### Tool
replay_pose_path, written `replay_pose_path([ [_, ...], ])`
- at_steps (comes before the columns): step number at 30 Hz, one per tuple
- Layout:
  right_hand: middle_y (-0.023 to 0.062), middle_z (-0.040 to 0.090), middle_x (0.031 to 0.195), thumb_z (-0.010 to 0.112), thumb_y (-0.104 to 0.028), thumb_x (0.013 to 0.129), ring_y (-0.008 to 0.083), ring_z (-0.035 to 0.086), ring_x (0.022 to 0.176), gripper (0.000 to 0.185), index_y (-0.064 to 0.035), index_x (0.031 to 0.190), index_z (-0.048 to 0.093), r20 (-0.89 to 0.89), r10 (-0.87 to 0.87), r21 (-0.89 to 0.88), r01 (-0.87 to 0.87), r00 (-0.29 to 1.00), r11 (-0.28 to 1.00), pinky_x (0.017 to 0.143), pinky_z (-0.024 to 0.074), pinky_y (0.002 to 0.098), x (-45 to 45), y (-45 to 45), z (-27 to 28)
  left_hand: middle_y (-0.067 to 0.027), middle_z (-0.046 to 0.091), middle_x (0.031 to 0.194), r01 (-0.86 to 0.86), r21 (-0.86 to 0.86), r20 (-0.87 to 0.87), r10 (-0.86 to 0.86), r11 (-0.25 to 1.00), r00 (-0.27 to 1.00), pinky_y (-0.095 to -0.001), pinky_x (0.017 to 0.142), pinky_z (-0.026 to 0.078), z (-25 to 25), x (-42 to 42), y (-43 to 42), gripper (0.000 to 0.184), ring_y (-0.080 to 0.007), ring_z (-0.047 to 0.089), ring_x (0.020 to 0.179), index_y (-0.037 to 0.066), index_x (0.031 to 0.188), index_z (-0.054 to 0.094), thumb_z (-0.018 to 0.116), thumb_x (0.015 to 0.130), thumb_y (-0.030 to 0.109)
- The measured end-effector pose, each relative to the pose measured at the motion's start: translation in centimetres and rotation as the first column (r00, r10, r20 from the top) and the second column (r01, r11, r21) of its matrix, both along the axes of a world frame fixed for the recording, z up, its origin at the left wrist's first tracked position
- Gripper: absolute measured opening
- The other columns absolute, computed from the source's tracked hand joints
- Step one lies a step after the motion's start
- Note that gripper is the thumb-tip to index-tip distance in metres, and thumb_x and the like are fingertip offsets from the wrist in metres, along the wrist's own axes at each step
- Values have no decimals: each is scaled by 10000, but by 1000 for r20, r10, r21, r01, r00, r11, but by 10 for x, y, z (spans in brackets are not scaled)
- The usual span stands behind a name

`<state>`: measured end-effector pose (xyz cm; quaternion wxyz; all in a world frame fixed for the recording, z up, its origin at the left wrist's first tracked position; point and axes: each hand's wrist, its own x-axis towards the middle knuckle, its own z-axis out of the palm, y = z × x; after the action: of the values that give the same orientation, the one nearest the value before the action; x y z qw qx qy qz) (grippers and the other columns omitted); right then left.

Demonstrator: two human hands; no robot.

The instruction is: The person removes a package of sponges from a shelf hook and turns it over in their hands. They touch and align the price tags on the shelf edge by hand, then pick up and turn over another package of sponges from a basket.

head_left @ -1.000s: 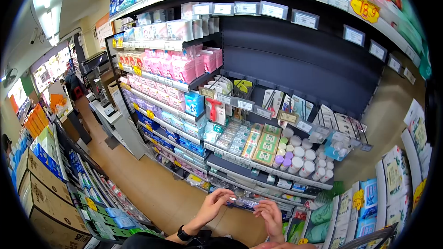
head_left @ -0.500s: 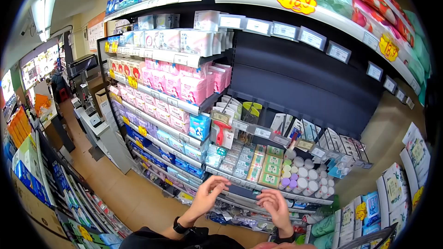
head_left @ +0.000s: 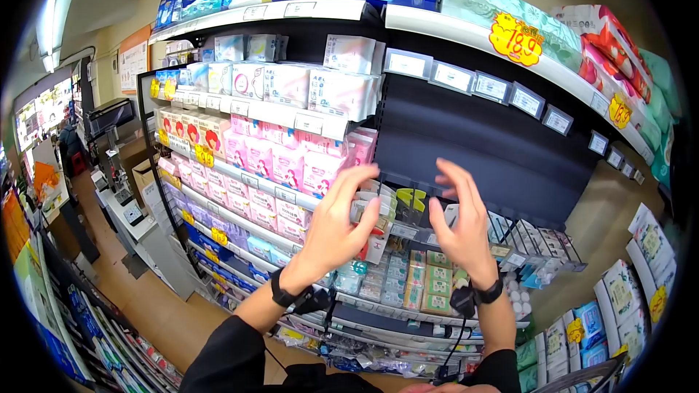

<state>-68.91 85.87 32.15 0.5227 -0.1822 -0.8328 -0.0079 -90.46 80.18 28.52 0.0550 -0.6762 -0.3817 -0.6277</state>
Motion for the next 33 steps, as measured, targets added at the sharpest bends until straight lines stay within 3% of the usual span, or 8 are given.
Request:
replay_pose_path([
  [1, 208, 534, 1380, 629, -8, 869, 315, 624, 1122, 538, 23, 1388, 492, 2, -30, 47, 30, 1000, 998, 945, 511, 390, -11, 5, 9, -177, 631, 1253, 6, 5, 0, -6, 1000, 1000, -341, 933, 497, 11, -5, 9, 389, -286, 640, 1140, -12, 1287, 567, 632, 916, 84],
  [3, 217, 516, 1411, 628, -13, 870, 341, 613, 1151, 552, 29, 1400, 482, 4, -68, 98, 67, 998, 993, 980, 504, 416, -28, 16, 24, -209, 536, 1407, -91, 201, -164, 125, 975, 979, -392, 1045, 451, 31, -12, 25, 521, -359, 551, 1279, -18, 1382, 493, 647, 894, 79],
  [5, 235, 460, 1476, 626, -28, 870, 386, 577, 1201, 598, 53, 1432, 437, 57, -217, 227, 199, 974, 953, 1030, 478, 441, -42, 27, 37, -215, 483, 1462, -100, 208, -190, 140, 973, 972, -412, 1082, 420, 49, -16, 38, 571, -382, 508, 1317, -21, 1417, 458, 650, 889, 82],
  [8, 242, 414, 1517, 627, -39, 868, 406, 545, 1242, 649, 74, 1462, 389, 66, -279, 289, 249, 958, 924, 1042, 470, 434, -60, 42, 53, -217, 392, 1552, -109, 214, -242, 160, 971, 957, -434, 1112, 393, 70, -25, 61, 688, -410, 460, 1351, -16, 1500, 370, 653, 882, 97],
  [9, 239, 378, 1545, 619, -29, 863, 391, 562, 1206, 676, 78, 1479, 360, 58, -336, 407, 285, 940, 868, 1017, 484, 425, -64, 48, 59, -218, 382, 1558, -111, 250, -253, 176, 962, 951, -433, 1107, 396, 75, -26, 69, 700, -411, 463, 1345, -14, 1507, 362, 651, 880, 100],
  [13, 231, 336, 1571, 609, -21, 852, 366, 586, 1108, 715, 79, 1499, 320, 33, -411, 448, 354, 911, 821, 962, 501, 432, -79, 65, 68, -203, 363, 1577, -112, 300, -305, 207, 947, 930, -428, 1078, 417, 87, -29, 95, 716, -408, 497, 1284, -9, 1525, 342, 633, 887, 134],
  [33, 209, 287, 1614, 611, -33, 832, 358, 601, 1102, 714, 68, 1486, 342, 95, -522, 395, 449, 848, 802, 918, 534, 422, -90, 84, 61, -197, 370, 1573, -104, 247, -338, 187, 963, 922, -436, 1043, 455, 88, -31, 129, 694, -397, 531, 1241, -27, 1494, 381, 640, 883, 177],
])
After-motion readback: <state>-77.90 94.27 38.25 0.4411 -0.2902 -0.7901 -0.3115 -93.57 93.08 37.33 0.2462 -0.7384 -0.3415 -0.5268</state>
